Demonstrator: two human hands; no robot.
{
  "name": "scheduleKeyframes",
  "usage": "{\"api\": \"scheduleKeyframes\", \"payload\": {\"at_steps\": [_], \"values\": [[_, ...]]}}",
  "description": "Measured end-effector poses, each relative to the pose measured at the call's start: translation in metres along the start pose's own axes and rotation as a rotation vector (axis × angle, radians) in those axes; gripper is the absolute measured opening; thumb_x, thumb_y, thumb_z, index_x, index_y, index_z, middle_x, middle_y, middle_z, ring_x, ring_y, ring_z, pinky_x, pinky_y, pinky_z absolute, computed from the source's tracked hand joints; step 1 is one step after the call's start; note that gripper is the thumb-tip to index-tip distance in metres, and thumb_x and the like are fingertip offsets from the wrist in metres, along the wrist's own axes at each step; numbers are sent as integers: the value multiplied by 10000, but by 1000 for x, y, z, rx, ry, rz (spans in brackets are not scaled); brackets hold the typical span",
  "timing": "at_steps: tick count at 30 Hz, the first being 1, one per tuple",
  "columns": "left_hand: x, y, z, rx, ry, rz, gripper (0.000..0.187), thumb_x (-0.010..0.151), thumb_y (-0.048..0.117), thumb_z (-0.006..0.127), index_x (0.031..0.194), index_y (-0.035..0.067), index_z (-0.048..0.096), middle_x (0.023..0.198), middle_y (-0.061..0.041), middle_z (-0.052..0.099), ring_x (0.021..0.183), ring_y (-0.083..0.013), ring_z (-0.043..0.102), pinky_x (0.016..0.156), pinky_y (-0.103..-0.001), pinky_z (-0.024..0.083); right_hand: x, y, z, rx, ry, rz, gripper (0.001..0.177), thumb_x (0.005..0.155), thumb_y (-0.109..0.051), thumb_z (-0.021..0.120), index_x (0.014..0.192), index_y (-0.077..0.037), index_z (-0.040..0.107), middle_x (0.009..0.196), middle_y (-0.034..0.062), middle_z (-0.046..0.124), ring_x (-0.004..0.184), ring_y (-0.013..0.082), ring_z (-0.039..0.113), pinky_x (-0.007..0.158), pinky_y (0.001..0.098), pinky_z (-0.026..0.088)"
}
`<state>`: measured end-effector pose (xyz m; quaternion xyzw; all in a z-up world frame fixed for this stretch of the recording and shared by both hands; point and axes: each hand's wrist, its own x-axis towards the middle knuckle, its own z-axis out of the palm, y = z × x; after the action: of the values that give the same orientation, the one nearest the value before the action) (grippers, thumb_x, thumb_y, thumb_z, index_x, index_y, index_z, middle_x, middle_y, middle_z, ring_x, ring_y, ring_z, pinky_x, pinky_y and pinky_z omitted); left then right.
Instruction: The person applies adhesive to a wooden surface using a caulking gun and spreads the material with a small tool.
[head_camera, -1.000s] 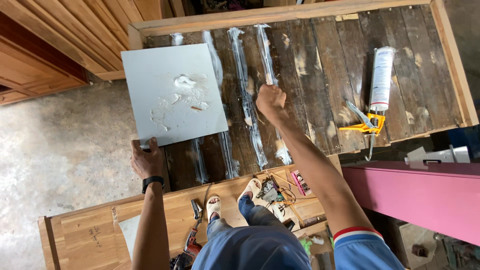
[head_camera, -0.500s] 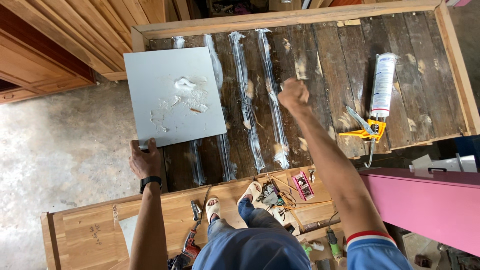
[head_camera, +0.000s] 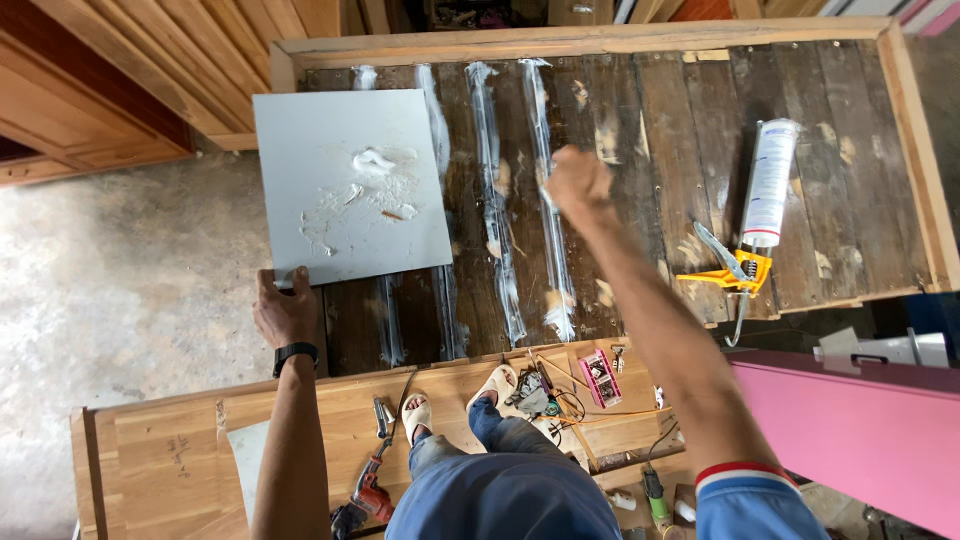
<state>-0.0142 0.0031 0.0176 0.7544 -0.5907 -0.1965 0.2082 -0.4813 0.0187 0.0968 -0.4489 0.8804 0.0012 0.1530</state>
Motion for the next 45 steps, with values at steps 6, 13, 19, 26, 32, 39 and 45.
{"api": "scheduleKeyframes", "payload": {"at_steps": [6, 13, 19, 26, 32, 39, 45], "values": [[0, 0, -2, -16, -13, 6, 310, 1066, 438, 620, 1108, 144, 532, 798, -134, 671, 930, -462, 684, 839, -618, 521, -32, -3, -60, -140, 12, -338, 315, 962, 21, 632, 1186, -127, 798, 1028, 157, 805, 966, 334, 784, 847, 464, 637], [-1, 2, -3, 4, -5, 8, 299, 1061, 429, 630, 1096, 145, 544, 791, -123, 676, 913, -458, 678, 826, -611, 527, -9, 40, -23, -178, -28, -635, 354, 938, 37, 667, 1214, -147, 789, 1104, 80, 802, 1076, 304, 748, 948, 476, 614], [-1, 1, -2, 16, 4, 12, 305, 1058, 440, 632, 1109, 155, 536, 820, -149, 672, 948, -478, 664, 846, -635, 520, -10, 49, -43, -142, -167, -661, 340, 1000, 37, 587, 1231, -120, 781, 1120, 163, 793, 924, 309, 746, 869, 450, 621], [2, -3, 0, -7, -18, -17, 322, 1070, 454, 609, 1147, 151, 528, 894, -171, 676, 999, -478, 654, 872, -630, 514, -6, 70, -37, -133, -210, -733, 282, 1029, 29, 594, 1183, -106, 788, 1017, 159, 809, 666, 242, 733, 674, 355, 591], [-3, 7, -5, 14, -27, -47, 358, 1049, 474, 616, 1137, 137, 532, 910, -193, 671, 1015, -490, 646, 878, -641, 507, -27, 83, -74, -290, -286, -628, 317, 1006, 37, 601, 1146, -170, 796, 1002, 98, 820, 616, 165, 714, 687, 319, 598], [-2, 6, -5, 12, -20, 2, 318, 1081, 448, 605, 1120, 142, 530, 821, -157, 655, 966, -465, 655, 865, -609, 518, -29, 64, -60, -238, -67, -548, 420, 998, -10, 612, 1258, -298, 773, 1175, 7, 805, 916, 186, 785, 779, 285, 603], [-2, 3, -2, 36, -9, 4, 314, 1087, 446, 606, 1121, 142, 537, 814, -151, 669, 959, -459, 659, 857, -613, 527, -9, 74, -18, -172, -47, -619, 375, 1005, 2, 599, 1244, -228, 773, 1156, 52, 801, 895, 181, 774, 779, 302, 601]]}}
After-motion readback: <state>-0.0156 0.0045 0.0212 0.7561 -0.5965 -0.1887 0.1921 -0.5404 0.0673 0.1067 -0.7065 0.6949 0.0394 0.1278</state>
